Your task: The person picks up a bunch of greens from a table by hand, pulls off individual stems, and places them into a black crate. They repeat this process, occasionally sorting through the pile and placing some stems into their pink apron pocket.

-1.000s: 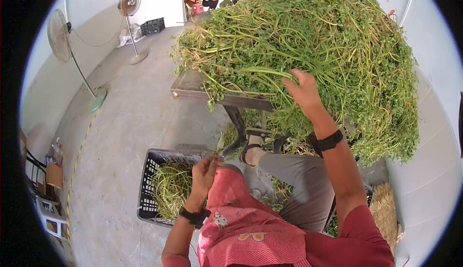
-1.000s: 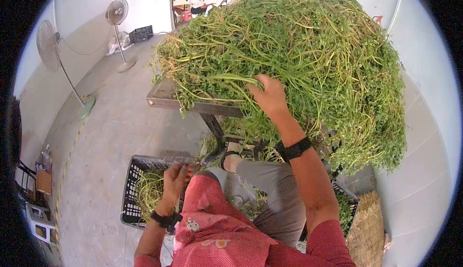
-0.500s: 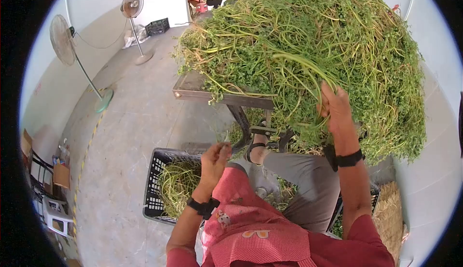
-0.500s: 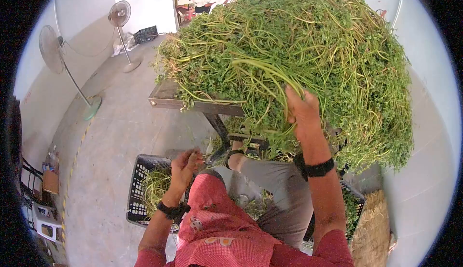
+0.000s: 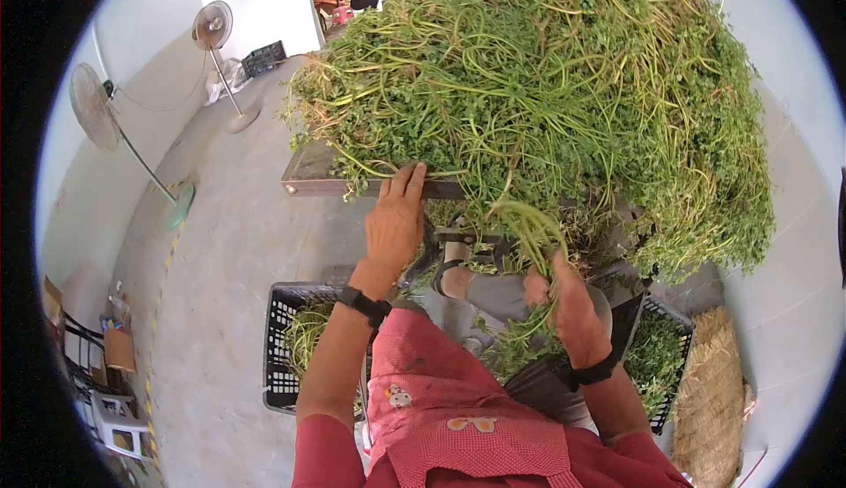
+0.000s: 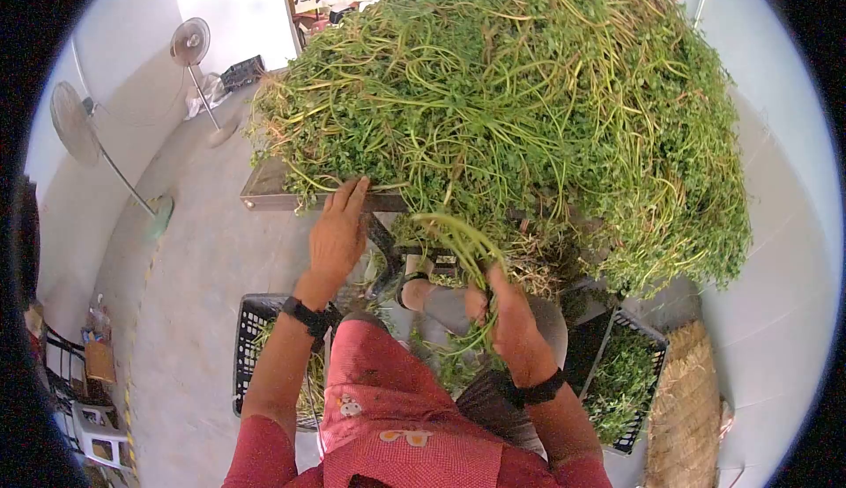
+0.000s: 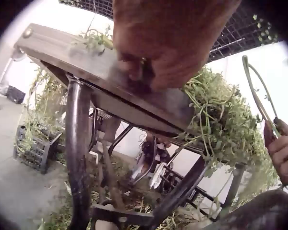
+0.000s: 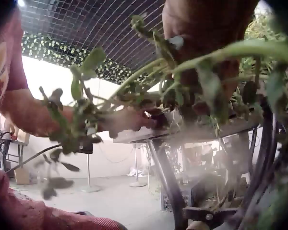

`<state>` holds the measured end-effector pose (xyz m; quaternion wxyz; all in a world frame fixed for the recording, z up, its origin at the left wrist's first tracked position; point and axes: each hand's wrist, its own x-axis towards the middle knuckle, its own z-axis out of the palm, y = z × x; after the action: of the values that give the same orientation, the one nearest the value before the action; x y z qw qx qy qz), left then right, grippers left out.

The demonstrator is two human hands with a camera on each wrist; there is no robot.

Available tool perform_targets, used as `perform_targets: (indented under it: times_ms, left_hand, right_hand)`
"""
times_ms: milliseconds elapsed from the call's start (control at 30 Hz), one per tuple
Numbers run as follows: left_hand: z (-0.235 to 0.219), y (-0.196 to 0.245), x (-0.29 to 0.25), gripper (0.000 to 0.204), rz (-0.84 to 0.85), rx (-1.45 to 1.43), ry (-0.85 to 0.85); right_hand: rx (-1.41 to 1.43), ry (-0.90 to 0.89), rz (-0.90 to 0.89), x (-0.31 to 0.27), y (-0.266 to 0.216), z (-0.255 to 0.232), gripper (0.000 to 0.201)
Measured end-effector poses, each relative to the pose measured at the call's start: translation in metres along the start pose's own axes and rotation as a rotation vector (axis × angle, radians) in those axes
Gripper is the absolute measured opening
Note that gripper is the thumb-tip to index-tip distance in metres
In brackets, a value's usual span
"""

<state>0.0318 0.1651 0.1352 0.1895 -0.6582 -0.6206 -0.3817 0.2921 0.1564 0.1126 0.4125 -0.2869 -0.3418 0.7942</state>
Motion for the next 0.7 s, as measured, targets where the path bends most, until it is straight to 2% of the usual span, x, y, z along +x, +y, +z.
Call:
perform_targets:
  times_ms: [33,67,100,167,200,267,400,467,500,567,600,667,700]
  left_hand:
    - [0.006,-0.005,-0.001,0.043,-0.044,0.019,-0.042]
    - [0.011,-0.008,-0.002,0.042,-0.090,0.040,-0.084]
    - [0.012,-0.010,-0.004,0.042,-0.085,0.048,-0.093]
    - [0.008,-0.014,-0.005,0.036,-0.046,0.023,-0.087]
    - [0.004,-0.013,-0.005,0.036,-0.046,0.038,-0.083]
    - [-0.002,0.000,-0.007,0.037,0.054,-0.076,-0.021]
    - [-0.031,0.034,-0.009,0.035,0.145,-0.135,0.043]
    - [-0.049,0.051,-0.016,0.042,0.257,-0.171,0.073]
    - [-0.061,0.059,-0.022,0.042,0.261,-0.172,0.073]
    - [-0.078,0.075,-0.039,0.036,0.210,-0.404,0.010]
    - [-0.084,0.082,-0.050,0.036,0.207,-0.421,-0.012]
    - [-0.092,0.089,-0.072,0.028,-0.322,-1.153,-0.121]
    - [-0.093,0.089,-0.079,0.028,-0.341,-1.160,-0.146]
  right_hand:
    - [0.016,0.103,0.014,-0.004,0.006,-0.003,0.030]
    - [-0.026,0.062,-0.020,-0.008,0.010,-0.005,0.016]
    - [-0.013,0.061,-0.017,-0.011,0.014,-0.008,0.016]
    - [0.116,-0.113,0.013,-0.014,0.024,-0.014,0.013]
    - [0.116,-0.127,-0.003,-0.015,0.028,-0.017,0.013]
    - [0.136,-0.146,-0.012,-0.015,0.032,-0.020,0.013]
    - [0.154,-0.128,-0.078,-0.019,0.030,-0.019,0.016]
    - [0.189,-0.122,-0.092,-0.027,0.024,-0.014,0.016]
    - [0.225,-0.114,-0.107,-0.030,0.021,-0.011,0.016]
    - [0.181,-0.112,-0.160,-0.036,0.016,-0.013,0.015]
    - [0.153,-0.098,-0.178,-0.040,0.012,-0.011,0.014]
    - [0.139,-0.055,-0.185,-0.049,0.007,-0.006,0.014]
    - [0.044,-0.062,-0.239,-0.055,0.005,-0.001,0.014]
